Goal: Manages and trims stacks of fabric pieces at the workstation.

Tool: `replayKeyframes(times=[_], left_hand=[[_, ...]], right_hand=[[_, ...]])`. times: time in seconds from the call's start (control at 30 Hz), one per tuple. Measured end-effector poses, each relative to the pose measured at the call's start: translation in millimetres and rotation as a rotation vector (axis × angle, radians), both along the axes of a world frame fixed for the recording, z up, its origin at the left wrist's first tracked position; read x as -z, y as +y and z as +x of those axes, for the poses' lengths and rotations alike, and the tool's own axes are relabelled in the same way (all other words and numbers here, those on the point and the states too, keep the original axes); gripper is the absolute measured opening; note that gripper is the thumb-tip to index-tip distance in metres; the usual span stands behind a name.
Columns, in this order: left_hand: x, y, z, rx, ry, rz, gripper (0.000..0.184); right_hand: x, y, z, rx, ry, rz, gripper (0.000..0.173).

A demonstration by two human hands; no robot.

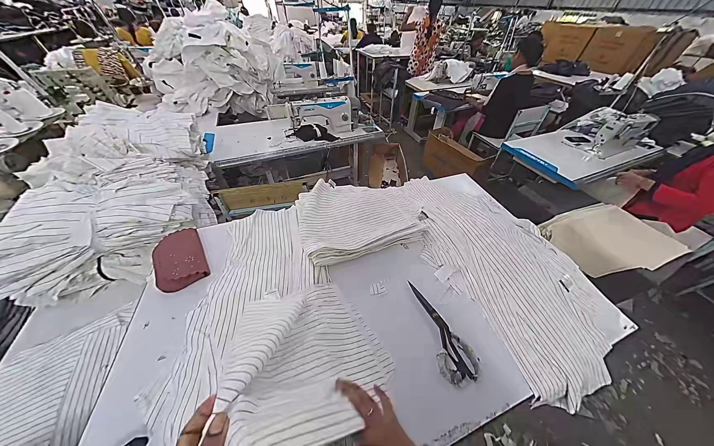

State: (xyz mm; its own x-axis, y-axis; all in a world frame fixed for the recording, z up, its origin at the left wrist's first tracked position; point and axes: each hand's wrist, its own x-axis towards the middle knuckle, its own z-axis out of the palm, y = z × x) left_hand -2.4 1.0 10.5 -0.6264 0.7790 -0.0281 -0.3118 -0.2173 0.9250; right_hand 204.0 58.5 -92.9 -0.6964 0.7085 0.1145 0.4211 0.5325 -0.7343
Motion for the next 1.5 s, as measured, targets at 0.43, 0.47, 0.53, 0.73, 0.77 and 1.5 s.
replayKeyframes(times=[0.43,0.47,0.53,0.73,0.77,1.5], left_hand=[[-64,255,-43,0.107,-0.090,0.107,0.033],[-76,266,-47,0.129,-0.044,0.196,0.033],[-95,278,-51,0.178,0.015,0.336,0.037],[-27,323,-62,0.230,-0.018,0.136,0.036],[0,331,-63,0.224,-0.025,0.013,0.039],[114,-17,-35,0.279,1.115,-1.008,0.052]], right_hand=[[-147,233,19,0.398,0.138,0.289,0.060],[-156,247,15,0.419,0.209,0.443,0.057],[-170,273,12,0.450,0.303,0.719,0.049],[-100,343,24,0.532,0.109,0.805,0.046],[-72,349,29,0.519,0.005,0.728,0.044],[9,56,-81,-0.051,0.037,-0.507,0.038]])
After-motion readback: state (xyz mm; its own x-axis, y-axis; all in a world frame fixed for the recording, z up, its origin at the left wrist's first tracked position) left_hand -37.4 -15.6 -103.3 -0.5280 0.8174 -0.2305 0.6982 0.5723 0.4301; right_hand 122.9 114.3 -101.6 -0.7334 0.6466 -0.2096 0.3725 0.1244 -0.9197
